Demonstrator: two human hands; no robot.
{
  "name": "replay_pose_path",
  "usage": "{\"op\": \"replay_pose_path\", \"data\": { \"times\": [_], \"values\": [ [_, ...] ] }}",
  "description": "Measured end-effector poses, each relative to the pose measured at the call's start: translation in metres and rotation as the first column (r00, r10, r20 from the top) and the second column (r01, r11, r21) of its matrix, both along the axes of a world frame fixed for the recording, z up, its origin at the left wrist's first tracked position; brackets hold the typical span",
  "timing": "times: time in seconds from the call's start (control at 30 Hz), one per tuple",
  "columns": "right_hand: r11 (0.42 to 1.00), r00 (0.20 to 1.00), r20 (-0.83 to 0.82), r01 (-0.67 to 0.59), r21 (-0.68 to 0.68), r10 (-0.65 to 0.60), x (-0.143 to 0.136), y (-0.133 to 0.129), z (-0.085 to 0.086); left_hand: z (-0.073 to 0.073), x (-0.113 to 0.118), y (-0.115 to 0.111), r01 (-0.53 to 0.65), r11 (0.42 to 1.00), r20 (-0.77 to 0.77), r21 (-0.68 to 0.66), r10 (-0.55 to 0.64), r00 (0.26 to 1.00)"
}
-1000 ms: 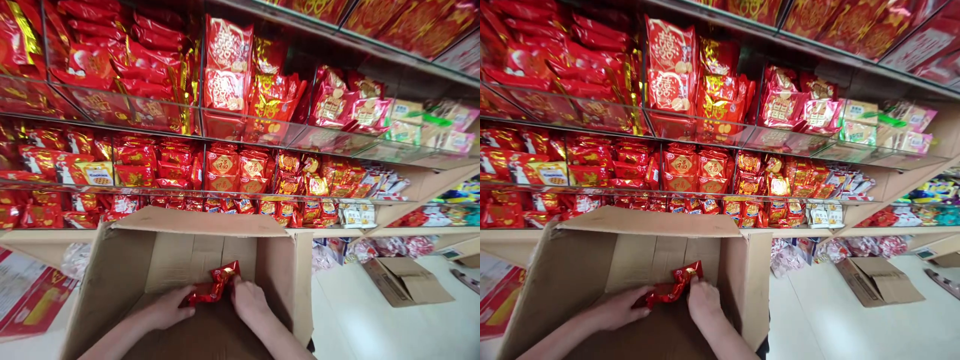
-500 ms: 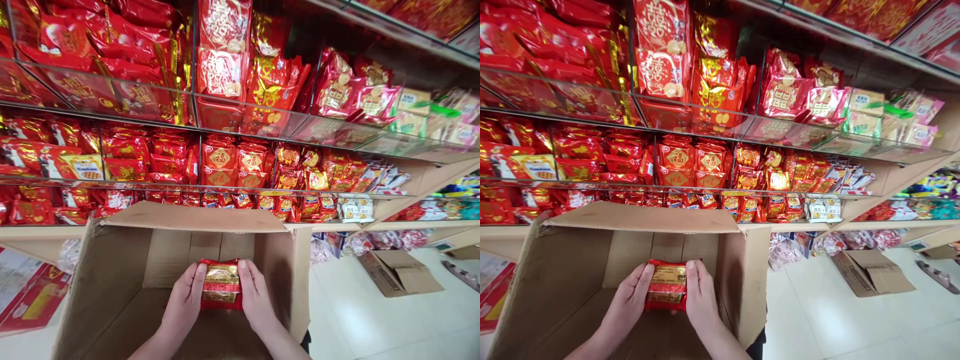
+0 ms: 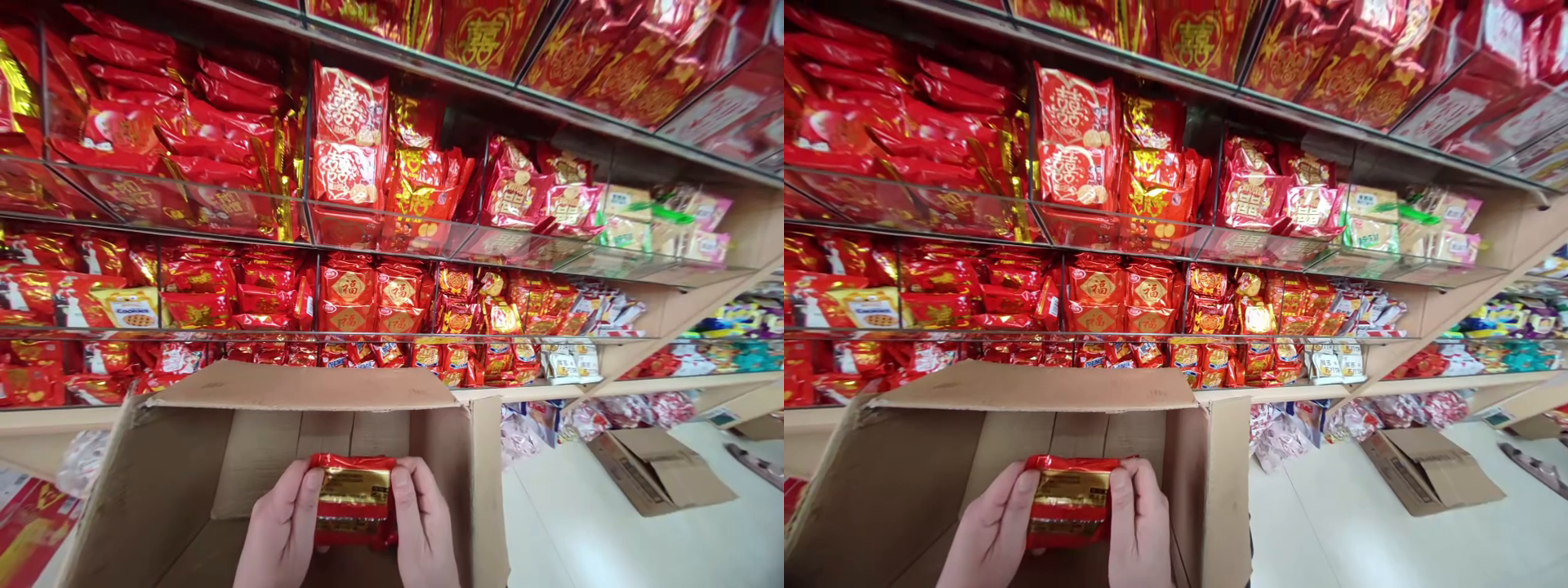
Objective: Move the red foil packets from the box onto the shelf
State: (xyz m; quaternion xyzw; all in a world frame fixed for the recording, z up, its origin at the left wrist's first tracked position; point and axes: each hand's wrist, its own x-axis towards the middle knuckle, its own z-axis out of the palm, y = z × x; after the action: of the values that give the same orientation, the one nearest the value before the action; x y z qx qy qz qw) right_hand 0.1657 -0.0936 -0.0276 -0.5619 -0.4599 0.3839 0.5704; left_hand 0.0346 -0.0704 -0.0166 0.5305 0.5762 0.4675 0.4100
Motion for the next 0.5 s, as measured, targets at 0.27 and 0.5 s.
{"op": "replay_pose_path", "data": {
  "times": [0.27, 0.5],
  "values": [
    [0.982, 0.953, -0.237, 0.180, -0.050, -0.187, -0.011, -0.004, 0.008, 0.009, 0.007, -0.004, -0.049, 0.999, -0.059, 0.005, 0.049, 0.997],
    [0.970, 0.975, -0.090, 0.214, 0.120, -0.204, 0.009, 0.005, 0.030, 0.031, 0.007, 0.009, 0.082, 0.991, 0.043, -0.104, -0.078, 0.996]
  ]
}}
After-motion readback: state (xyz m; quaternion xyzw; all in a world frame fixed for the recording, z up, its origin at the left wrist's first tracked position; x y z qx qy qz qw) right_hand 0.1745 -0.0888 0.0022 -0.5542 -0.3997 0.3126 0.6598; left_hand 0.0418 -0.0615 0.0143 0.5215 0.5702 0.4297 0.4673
